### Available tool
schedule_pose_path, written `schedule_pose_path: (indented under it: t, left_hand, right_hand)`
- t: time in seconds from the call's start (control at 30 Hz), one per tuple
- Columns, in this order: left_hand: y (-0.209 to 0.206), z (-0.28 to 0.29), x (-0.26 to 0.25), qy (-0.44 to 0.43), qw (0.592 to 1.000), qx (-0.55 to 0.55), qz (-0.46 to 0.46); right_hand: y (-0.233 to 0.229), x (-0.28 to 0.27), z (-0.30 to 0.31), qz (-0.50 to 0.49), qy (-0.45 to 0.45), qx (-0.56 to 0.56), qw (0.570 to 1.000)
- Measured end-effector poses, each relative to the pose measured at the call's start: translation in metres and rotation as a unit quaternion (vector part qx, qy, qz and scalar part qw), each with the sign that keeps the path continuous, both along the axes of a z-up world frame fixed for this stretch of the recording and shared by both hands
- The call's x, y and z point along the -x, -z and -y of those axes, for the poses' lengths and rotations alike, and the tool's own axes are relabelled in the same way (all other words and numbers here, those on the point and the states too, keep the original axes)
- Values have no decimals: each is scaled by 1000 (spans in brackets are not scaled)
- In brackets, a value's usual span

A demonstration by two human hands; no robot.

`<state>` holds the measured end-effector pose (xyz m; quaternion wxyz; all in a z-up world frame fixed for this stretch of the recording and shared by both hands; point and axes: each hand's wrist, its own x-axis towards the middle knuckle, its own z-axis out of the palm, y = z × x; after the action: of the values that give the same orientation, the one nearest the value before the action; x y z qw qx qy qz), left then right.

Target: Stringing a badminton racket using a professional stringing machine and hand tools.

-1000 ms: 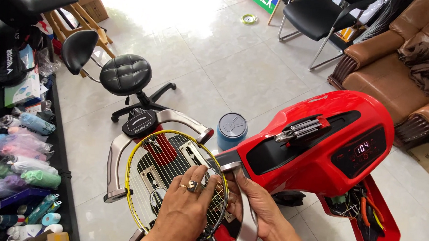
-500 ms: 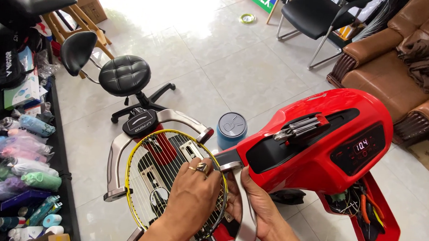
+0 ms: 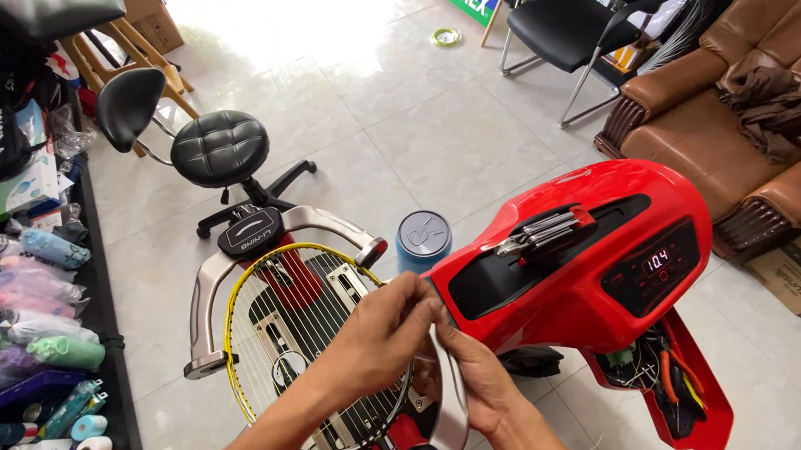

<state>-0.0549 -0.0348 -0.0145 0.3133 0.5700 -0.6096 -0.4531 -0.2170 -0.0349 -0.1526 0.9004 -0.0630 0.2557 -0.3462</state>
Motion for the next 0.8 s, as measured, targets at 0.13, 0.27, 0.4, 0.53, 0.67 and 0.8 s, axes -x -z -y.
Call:
schedule_pose_path:
  t: [0.13,0.27,0.4,0.53,0.67,0.8]
  left_hand:
    - [14,9,-8,43,994,-29,-93]
    - [29,13,-19,34,993,-9,-115]
    - [31,7,-27,-6,995,-15,-94]
    - [38,-2,-38,22,993,103,-49]
    - [38,-16,-45,34,966,256,9]
    - [45,-17,-47,1,989,67,-129]
  right_hand:
    - [-8,5,2,-51,-15,46,998]
    - [-33,2,0,-84,-26,48,995]
    - [-28,1,-3,-104,-29,56,993]
    - [-26,-1,-5,-127,-10,46,991]
    - [-28,-3,-5,-146,-6,31,989]
    - [-27,-3,-4,-148,-4,32,988]
